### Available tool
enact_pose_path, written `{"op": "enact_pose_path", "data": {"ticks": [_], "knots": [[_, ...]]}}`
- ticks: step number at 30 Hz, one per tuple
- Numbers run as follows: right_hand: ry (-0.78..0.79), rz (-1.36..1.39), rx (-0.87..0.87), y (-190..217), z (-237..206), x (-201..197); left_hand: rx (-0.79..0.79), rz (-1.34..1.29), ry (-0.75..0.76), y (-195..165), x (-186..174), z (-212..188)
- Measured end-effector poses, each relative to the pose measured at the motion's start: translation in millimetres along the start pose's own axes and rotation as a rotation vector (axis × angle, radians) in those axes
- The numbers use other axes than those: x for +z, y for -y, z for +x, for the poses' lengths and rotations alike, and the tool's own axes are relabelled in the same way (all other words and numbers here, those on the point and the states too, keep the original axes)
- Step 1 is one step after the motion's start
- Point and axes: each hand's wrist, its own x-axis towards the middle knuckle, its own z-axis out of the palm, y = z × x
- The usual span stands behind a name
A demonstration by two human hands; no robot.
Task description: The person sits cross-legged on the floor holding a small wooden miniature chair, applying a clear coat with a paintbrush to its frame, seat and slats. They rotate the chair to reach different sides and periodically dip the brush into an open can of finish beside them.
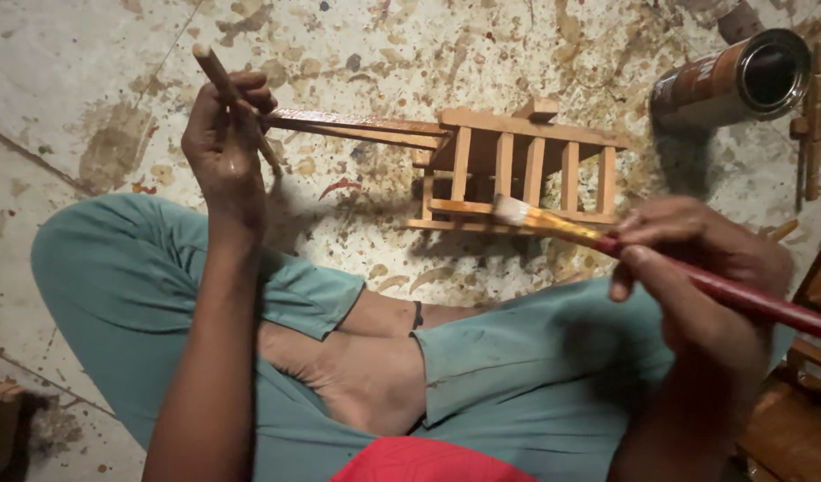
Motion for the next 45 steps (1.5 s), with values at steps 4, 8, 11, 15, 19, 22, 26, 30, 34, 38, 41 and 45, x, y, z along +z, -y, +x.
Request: {"op": "enact_pose_path", "data": {"ticks": [4,8,11,15,19,22,26,30,34,38,41,45], "knots": [[-0.051,0.077,0.018,7,-2,-9,0.012,-0.039,0.002,2,0,0],[-0.017,0.009,0.015,-2,-10,-8,0.007,-0.008,-0.002,3,-2,-3],[-0.053,-0.053,-0.029,-13,-15,-31,-0.019,-0.033,-0.017,5,-3,-2],[-0.409,0.218,-0.051,-46,-10,-99,-0.040,-0.063,-0.052,9,-4,0],[-0.663,0.298,-0.047,-95,18,-174,-0.023,-0.022,-0.037,11,-5,-1],[-0.707,0.198,-0.110,-126,42,-208,-0.052,-0.073,-0.040,11,-6,-2],[-0.647,0.090,-0.140,-159,108,-226,-0.069,-0.090,-0.070,11,-4,0],[-0.589,-0.221,-0.077,-178,159,-225,-0.082,-0.082,-0.072,7,-2,-2],[-0.449,-0.294,-0.255,-177,162,-211,-0.102,-0.075,-0.065,4,-3,-2],[-0.610,-0.184,-0.065,-152,148,-204,-0.096,-0.081,-0.071,14,-7,0],[-0.662,-0.128,-0.092,-137,131,-200,-0.074,-0.070,-0.079,25,-13,-1],[-0.664,-0.133,-0.156,-129,106,-191,-0.036,0.089,-0.133,38,-11,-4]]}}
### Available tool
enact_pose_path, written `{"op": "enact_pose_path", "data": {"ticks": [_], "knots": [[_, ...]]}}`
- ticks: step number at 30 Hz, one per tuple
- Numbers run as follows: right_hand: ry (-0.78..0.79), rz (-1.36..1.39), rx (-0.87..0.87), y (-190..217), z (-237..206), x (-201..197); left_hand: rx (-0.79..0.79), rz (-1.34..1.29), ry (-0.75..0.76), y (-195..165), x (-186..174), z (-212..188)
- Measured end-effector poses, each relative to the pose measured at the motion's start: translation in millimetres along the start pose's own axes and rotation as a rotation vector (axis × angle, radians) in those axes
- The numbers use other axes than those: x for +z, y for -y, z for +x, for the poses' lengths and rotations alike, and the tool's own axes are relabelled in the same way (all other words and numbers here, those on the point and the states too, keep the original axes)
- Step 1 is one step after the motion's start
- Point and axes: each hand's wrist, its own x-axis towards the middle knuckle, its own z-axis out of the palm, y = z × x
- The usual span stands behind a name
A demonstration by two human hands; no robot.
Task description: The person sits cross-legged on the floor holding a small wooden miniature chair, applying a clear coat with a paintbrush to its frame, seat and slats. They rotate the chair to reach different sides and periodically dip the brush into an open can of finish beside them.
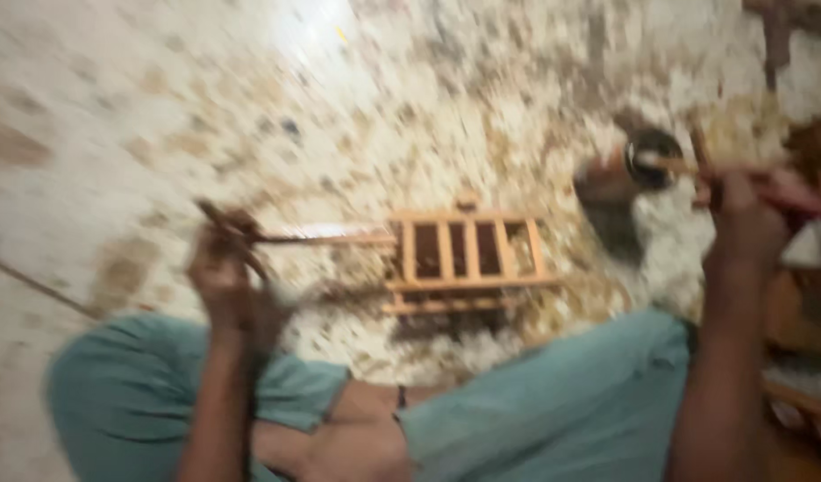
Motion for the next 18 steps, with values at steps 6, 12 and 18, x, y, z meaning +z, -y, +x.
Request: {"op": "enact_pose_path", "data": {"ticks": [6,12,18], "knots": [[0.085,-0.170,0.017,-2,1,35,-0.107,-0.004,-0.074,13,15,9],[0.198,-0.269,0.054,-15,18,92,-0.069,-0.094,-0.073,19,21,22],[0.254,-0.318,0.067,-18,16,120,-0.098,-0.138,-0.080,8,25,22]]}}
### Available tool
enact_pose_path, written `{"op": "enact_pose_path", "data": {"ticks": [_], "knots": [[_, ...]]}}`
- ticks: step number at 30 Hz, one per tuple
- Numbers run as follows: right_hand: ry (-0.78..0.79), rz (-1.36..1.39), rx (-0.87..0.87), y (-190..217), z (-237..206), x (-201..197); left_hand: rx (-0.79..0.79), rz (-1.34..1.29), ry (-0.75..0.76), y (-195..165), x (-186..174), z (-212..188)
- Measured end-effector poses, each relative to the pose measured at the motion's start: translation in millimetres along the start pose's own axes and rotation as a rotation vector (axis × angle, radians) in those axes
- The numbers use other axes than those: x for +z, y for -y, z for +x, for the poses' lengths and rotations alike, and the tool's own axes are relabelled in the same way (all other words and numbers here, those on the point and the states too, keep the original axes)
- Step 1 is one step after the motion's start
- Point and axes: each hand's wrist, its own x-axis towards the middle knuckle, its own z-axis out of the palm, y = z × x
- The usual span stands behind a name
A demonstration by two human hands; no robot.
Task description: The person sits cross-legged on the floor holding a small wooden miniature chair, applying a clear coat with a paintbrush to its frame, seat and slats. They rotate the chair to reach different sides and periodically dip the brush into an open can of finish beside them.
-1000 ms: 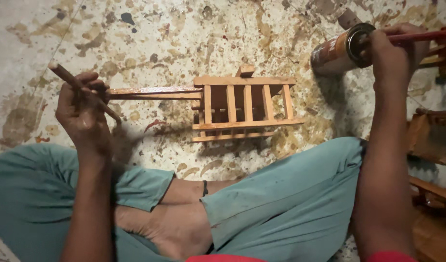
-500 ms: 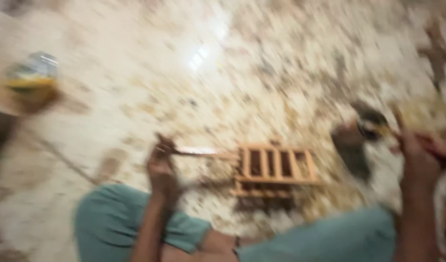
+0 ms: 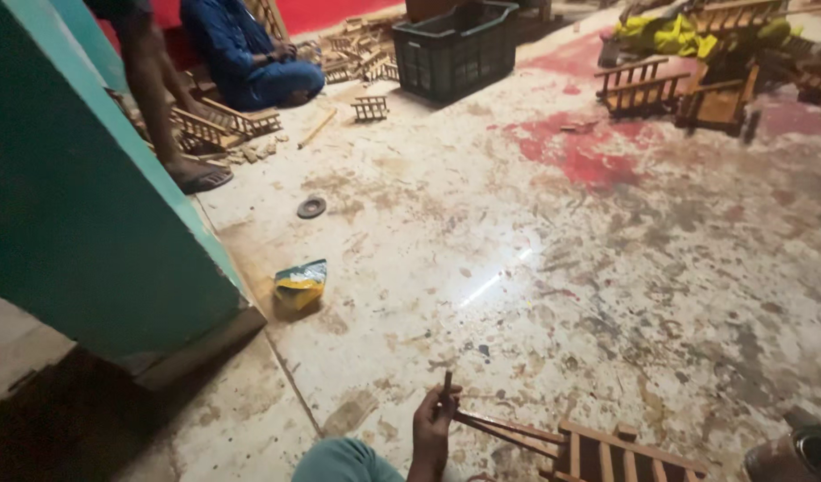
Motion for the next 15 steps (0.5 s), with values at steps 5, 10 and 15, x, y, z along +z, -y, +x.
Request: {"op": "enact_pose_path", "data": {"ticks": [5,10,15], "knots": [[0.017,0.007,-0.012,6,0,4,0.000,0.049,-0.004,-10,3,-5],[0.021,0.014,-0.006,7,-6,0,0.039,0.148,-0.009,-10,5,-6],[0.024,0.008,0.012,3,-9,-11,0.056,0.082,0.007,-10,4,-11]]}}
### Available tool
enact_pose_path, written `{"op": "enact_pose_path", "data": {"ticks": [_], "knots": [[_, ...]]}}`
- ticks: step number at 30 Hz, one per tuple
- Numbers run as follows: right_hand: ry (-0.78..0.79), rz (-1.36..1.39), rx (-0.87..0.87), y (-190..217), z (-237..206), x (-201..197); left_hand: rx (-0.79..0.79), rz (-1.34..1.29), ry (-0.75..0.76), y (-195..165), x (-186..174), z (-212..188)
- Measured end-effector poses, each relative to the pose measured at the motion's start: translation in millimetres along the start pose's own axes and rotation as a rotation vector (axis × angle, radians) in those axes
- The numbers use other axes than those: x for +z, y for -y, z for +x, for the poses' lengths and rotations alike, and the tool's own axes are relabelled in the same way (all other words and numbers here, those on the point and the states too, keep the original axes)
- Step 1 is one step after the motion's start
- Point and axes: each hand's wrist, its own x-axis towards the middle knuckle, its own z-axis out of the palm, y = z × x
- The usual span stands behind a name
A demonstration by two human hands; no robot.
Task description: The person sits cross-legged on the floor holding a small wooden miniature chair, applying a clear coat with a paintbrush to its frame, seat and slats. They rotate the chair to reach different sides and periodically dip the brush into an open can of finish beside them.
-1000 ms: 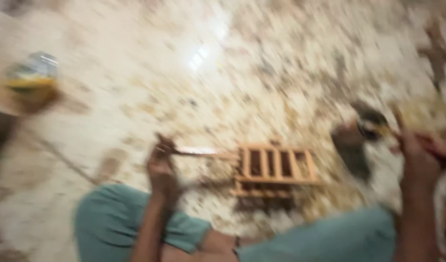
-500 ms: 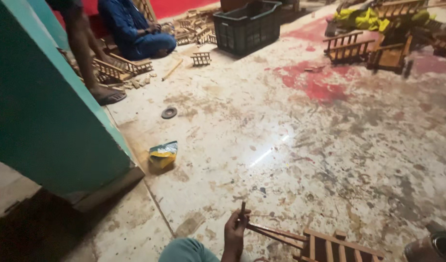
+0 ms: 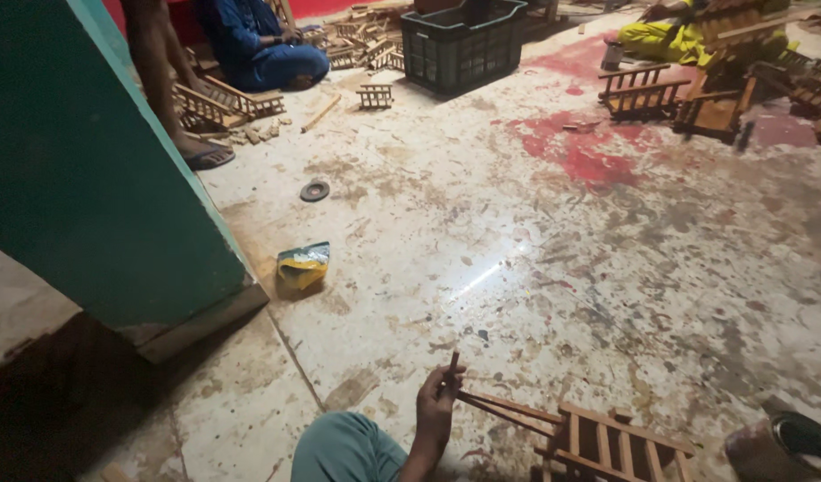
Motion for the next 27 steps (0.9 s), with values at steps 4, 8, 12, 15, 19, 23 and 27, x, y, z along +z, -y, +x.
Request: {"op": "enact_pose_path", "data": {"ticks": [4,8,12,15,19,23,27], "knots": [[-0.003,0.031,0.022,-6,-3,-13,-0.034,-0.044,0.017,-3,1,1],[-0.007,0.083,0.062,-13,-9,-32,0.042,-0.060,0.035,-5,2,-1],[-0.006,0.156,0.097,-20,-15,-44,0.012,-0.074,0.033,-10,4,-3],[-0.001,0.222,0.118,-26,-19,-45,0.010,-0.036,0.032,-15,4,-4],[0.019,0.364,0.132,-34,-22,-54,0.049,-0.067,0.044,-20,4,-6],[0.066,0.593,0.138,-35,-29,-64,0.034,-0.055,0.034,-17,4,-6],[0.121,0.853,0.125,-18,-66,-60,0.175,-0.057,0.068,-4,2,2]]}}
